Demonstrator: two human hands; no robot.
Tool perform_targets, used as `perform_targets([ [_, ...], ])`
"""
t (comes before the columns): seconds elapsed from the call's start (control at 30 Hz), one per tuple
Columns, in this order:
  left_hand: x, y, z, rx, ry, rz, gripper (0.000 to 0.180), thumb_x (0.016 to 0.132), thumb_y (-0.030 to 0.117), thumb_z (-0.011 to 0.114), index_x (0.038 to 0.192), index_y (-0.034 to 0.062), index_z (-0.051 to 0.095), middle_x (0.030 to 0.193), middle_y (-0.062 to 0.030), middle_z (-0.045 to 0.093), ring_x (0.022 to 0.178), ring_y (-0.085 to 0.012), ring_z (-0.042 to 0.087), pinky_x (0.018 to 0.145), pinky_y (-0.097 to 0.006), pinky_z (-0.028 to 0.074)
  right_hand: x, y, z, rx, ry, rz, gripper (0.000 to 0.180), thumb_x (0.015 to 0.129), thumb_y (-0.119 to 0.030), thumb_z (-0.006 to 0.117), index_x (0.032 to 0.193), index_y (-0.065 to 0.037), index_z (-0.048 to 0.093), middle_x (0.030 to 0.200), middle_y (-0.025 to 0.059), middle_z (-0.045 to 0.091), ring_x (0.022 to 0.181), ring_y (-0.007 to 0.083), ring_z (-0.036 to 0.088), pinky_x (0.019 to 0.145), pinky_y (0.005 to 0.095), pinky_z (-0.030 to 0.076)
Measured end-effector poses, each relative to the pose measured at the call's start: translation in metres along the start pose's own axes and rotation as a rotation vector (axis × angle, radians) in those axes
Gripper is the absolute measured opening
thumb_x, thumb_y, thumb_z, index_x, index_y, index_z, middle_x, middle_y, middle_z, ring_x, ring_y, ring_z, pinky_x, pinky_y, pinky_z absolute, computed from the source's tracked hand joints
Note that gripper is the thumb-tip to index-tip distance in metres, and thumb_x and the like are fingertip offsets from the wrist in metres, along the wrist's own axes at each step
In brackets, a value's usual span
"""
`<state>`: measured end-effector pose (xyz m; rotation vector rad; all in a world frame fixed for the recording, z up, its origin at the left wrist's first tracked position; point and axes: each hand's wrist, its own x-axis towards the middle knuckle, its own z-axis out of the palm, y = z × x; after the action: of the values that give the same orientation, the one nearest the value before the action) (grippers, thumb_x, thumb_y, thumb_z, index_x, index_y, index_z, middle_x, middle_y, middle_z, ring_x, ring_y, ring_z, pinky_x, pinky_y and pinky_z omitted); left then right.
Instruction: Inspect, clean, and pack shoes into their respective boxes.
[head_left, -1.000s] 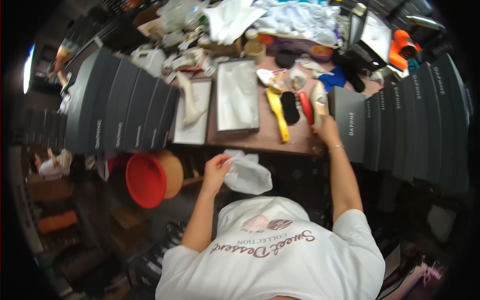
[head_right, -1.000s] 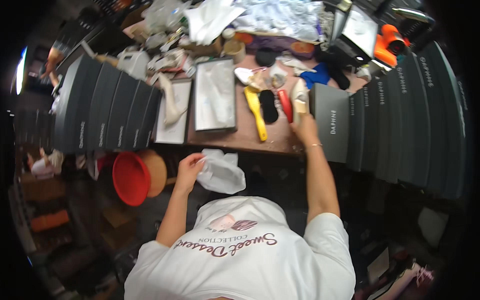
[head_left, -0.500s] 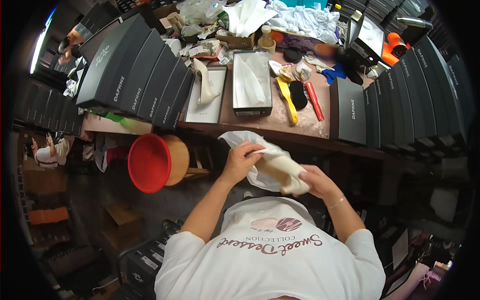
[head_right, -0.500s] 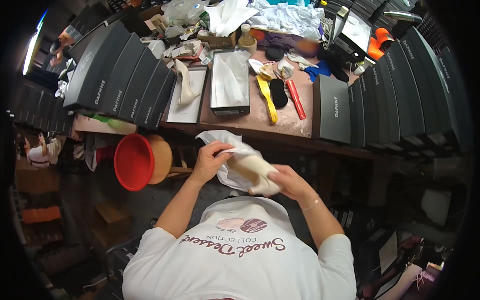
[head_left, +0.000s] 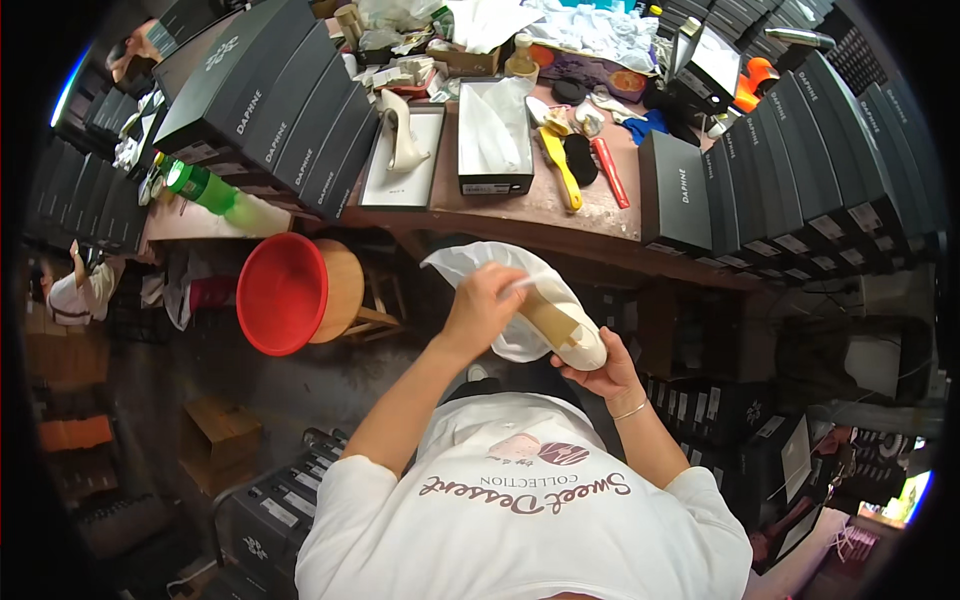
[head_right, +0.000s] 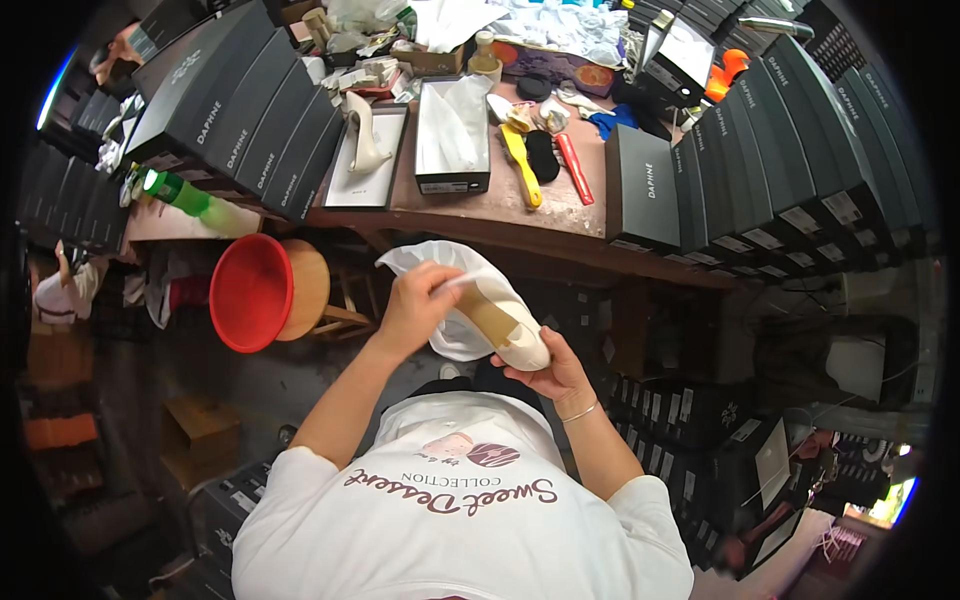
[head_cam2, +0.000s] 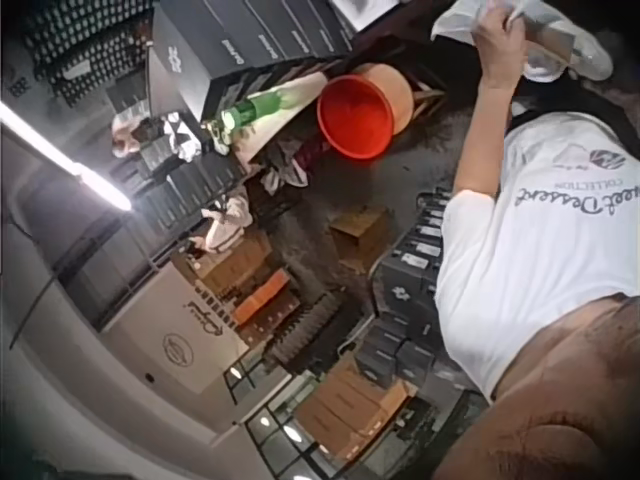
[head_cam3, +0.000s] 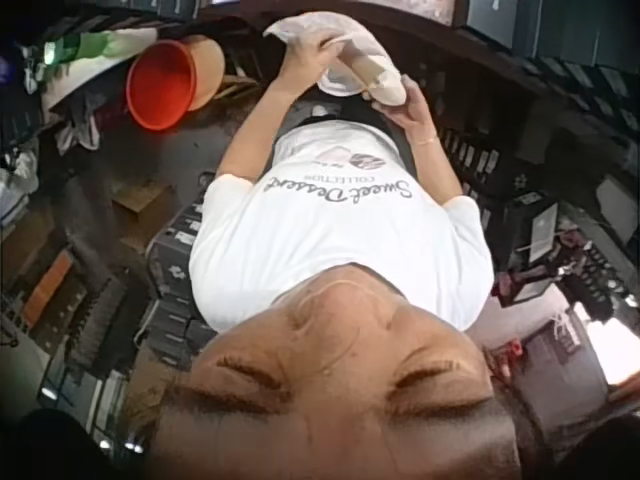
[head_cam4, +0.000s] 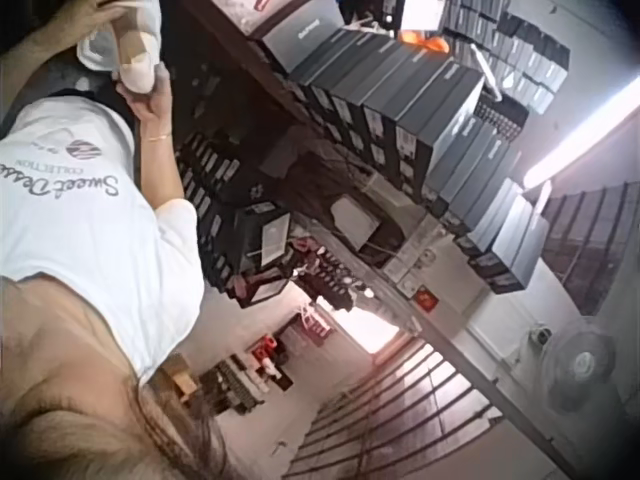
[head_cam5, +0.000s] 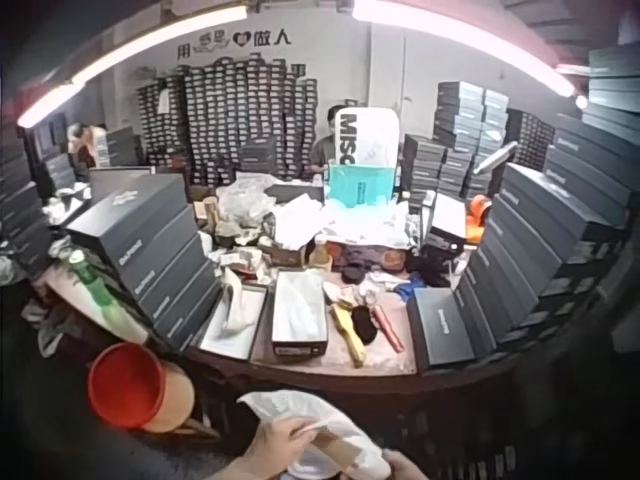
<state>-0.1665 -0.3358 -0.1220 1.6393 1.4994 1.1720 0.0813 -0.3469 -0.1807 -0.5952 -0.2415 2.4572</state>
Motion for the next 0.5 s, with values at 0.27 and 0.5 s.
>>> perform_targets([
  [0.27, 0.020, 0.039, 0.062, -0.010, -0.111, 0.644, 0.035, 0.065, -0.002, 0.069, 0.100, 0.0036, 0.068, 0.072, -0.0045, 0.056, 0.056, -0.0194, 0.057, 0.046, -0.030, 0.045, 0.068, -0.013, 0.044, -0.180, 0.219, -0.488, 0.054, 0.085, -0.023, 0.064, 0.133, -0.006, 0.044, 0.132, 0.0129, 0.050, 0.118, 0.0289, 0.053, 0.100, 0.0385, 0.044],
  [0.5, 0.091, 0.021, 0.115, -0.118, -0.286, 0.590, 0.028, 0.071, 0.000, 0.068, 0.098, 0.0038, 0.065, 0.070, -0.0070, 0.051, 0.056, -0.0227, 0.055, 0.048, -0.035, 0.045, 0.110, -0.123, -0.001, -0.635, 0.218, -0.424, 0.050, 0.086, -0.019, 0.062, 0.131, -0.003, 0.045, 0.132, 0.0156, 0.049, 0.117, 0.0288, 0.053, 0.098, 0.0386, 0.044],
])
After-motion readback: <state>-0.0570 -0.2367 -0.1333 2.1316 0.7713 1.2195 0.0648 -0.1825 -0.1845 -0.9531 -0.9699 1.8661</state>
